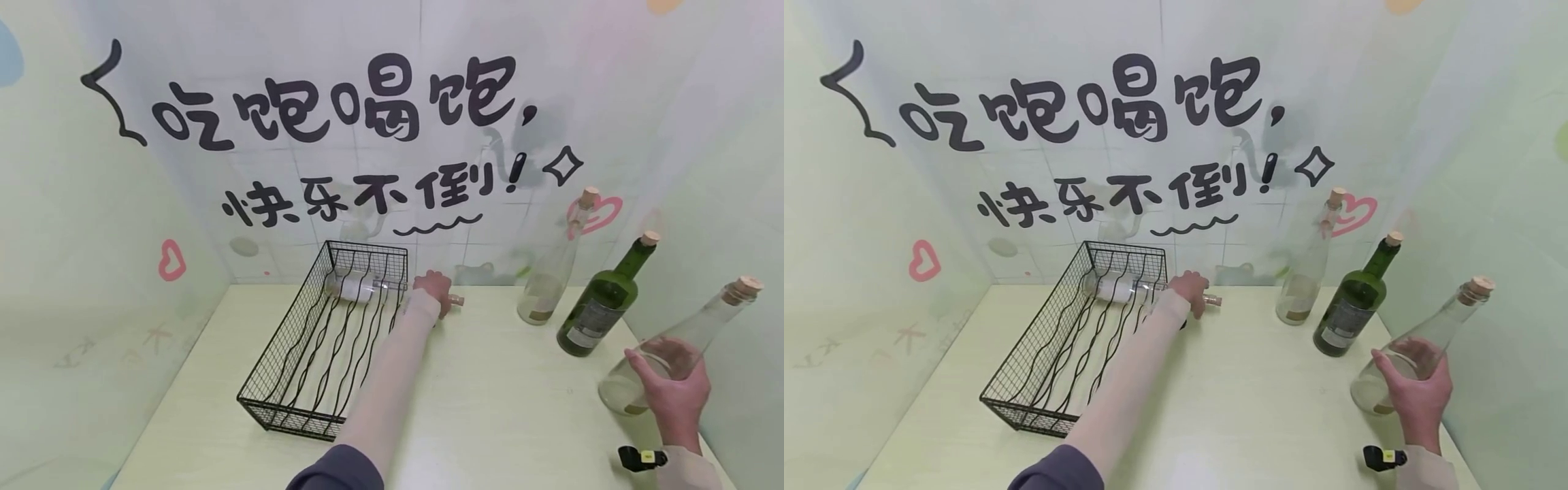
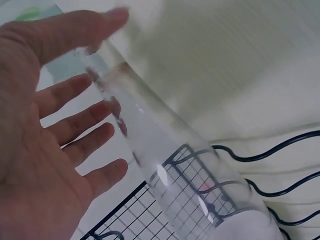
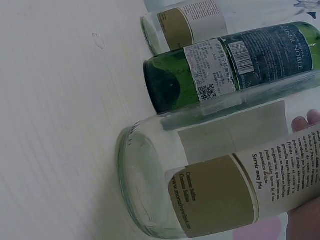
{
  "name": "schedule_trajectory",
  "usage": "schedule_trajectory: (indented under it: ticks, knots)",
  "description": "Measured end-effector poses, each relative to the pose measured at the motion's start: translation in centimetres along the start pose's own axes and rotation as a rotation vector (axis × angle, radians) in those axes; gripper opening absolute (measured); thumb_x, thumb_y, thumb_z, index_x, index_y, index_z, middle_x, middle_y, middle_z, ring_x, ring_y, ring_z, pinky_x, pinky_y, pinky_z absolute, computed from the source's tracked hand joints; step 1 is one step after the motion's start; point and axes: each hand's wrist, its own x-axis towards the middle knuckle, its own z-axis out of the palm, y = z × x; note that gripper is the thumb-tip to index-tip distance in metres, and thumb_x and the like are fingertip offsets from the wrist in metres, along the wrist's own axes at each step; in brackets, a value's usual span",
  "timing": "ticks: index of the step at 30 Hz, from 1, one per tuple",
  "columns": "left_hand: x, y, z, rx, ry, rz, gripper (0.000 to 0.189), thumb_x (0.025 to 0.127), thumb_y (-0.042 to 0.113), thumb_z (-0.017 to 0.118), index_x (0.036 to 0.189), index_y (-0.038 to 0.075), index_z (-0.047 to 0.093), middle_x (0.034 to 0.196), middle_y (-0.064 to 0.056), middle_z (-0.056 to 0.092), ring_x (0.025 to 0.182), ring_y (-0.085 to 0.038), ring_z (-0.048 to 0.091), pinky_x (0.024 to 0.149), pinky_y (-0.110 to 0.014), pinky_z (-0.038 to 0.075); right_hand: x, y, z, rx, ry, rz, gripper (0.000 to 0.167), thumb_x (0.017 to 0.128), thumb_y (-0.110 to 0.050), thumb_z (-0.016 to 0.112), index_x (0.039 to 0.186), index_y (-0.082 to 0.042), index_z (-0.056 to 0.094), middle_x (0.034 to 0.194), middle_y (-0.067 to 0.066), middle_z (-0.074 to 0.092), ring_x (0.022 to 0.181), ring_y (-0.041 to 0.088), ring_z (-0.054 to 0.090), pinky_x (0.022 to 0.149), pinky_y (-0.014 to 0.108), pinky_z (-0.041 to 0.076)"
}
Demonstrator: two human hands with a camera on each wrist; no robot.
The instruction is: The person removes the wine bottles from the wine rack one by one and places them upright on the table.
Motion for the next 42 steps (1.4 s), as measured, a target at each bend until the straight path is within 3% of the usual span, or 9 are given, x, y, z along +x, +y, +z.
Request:
schedule_trajectory:
  ticks: [4,7,16,25,30,35,42]
  knots:
    - [1.0,0.2,0.9,0.032,0.004,-0.057,0.042,0.091,0.025,0.073,0.133,0.02,0.067,0.132,-0.003,0.068,0.126,-0.022,0.058,0.11,-0.051,0.048,0.1,-0.1,0.0,0.009,-0.006,0.001,0.056,0.073,0.013,0.084,0.12,-0.011,0.064,0.099,-0.01,0.074,0.092,0.002,0.068,0.091,0.01,0.047]
    - [1.6,0.2,1.5,0.038,0.022,-0.102,0.042,0.091,0.026,0.077,0.131,0.021,0.069,0.13,-0.001,0.07,0.125,-0.022,0.06,0.111,-0.052,0.047,0.1,-0.2,0.1,-0.004,-0.007,0.014,0.056,0.073,0.012,0.084,0.12,-0.012,0.064,0.1,-0.01,0.073,0.092,0.002,0.067,0.091,0.01,0.047]
    - [3.4,0.0,3.1,0.035,0.047,-0.143,0.035,0.091,0.026,0.077,0.125,0.02,0.072,0.122,0.0,0.074,0.118,-0.023,0.066,0.114,-0.054,0.044,-0.1,-0.5,-0.1,-0.039,0.01,0.036,0.057,0.074,0.011,0.085,0.121,-0.015,0.063,0.1,-0.012,0.073,0.092,0.001,0.067,0.09,0.008,0.047]
    - [4.1,-0.2,4.9,0.124,0.077,-0.141,0.019,0.092,0.027,0.076,0.11,0.02,0.076,0.099,0.004,0.076,0.09,-0.016,0.07,0.098,-0.042,0.053,-0.1,-0.3,-0.1,-0.053,0.002,0.035,0.058,0.074,0.01,0.085,0.122,-0.014,0.063,0.101,-0.012,0.073,0.094,0.001,0.067,0.092,0.008,0.046]
    - [3.8,-0.3,4.7,0.143,0.082,-0.125,0.013,0.09,0.028,0.077,0.101,0.021,0.077,0.088,0.007,0.073,0.071,-0.01,0.061,0.077,-0.031,0.054,0.1,-0.2,-0.1,-0.092,-0.001,0.031,0.057,0.075,0.007,0.086,0.123,-0.016,0.063,0.102,-0.013,0.072,0.095,0.0,0.066,0.092,0.007,0.046]
    - [3.5,0.3,4.2,0.141,0.078,-0.107,0.012,0.091,0.025,0.076,0.102,0.02,0.077,0.085,0.006,0.072,0.065,-0.008,0.055,0.061,-0.025,0.05,0.2,0.0,-0.1,-0.088,0.0,-0.005,0.056,0.075,0.008,0.085,0.121,-0.014,0.064,0.1,-0.013,0.073,0.093,0.0,0.066,0.09,0.007,0.046]
    - [3.6,1.9,3.9,0.148,0.095,-0.083,0.012,0.091,0.022,0.075,0.103,0.02,0.077,0.088,0.007,0.074,0.066,-0.008,0.057,0.062,-0.025,0.05,0.1,0.0,-0.1,-0.093,-0.002,-0.022,0.055,0.075,0.008,0.085,0.12,-0.014,0.064,0.099,-0.013,0.073,0.092,-0.001,0.067,0.09,0.007,0.046]
